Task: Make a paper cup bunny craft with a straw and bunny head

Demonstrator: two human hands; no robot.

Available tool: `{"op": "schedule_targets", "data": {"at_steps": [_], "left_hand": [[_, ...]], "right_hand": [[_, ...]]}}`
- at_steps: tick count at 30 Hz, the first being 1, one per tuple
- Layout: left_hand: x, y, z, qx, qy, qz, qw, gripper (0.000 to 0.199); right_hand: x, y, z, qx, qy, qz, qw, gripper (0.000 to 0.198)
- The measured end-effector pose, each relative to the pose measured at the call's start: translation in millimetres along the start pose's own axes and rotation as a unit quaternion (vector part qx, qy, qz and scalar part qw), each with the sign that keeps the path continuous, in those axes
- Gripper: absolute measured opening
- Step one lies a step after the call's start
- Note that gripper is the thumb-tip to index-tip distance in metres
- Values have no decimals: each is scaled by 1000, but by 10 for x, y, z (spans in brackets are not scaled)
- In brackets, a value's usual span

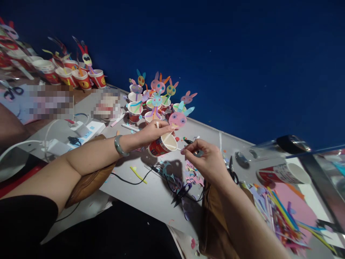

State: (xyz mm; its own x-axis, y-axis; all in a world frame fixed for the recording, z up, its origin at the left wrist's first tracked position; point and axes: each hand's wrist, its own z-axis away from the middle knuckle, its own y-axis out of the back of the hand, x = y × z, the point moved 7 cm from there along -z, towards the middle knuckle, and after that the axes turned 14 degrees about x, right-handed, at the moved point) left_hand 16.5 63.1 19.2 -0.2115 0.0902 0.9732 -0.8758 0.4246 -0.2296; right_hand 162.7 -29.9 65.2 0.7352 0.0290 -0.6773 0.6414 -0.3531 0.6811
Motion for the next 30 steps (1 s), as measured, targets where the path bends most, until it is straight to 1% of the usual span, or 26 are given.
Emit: {"op": "schedule_targets", "data": {"at_steps": [3,9,12,19,26,30], "left_hand": [[6,2,-3,2,-5,0,1000,35],[20,4,4,1,3,3,1000,32],[23,16,-1,10,1,5,1000,33],[-31,38,-44,24,-1,19,1000,35],[-26,44,-52,25,-8,32,999,38],[-26,45,-45,31,10,36,999,38]], "right_hand": [[-27,-4,6,9,-5,-2,1000,19],[-84,1,-3,50,21,-15,998,18],[-86,-15,5,52,19,-26,998,15],[-115,-30,36,59,41,-23,997,7],[-84,-18,71,83,43,-17,995,10],[-53,-31,82,96,48,-26,994,13]]}}
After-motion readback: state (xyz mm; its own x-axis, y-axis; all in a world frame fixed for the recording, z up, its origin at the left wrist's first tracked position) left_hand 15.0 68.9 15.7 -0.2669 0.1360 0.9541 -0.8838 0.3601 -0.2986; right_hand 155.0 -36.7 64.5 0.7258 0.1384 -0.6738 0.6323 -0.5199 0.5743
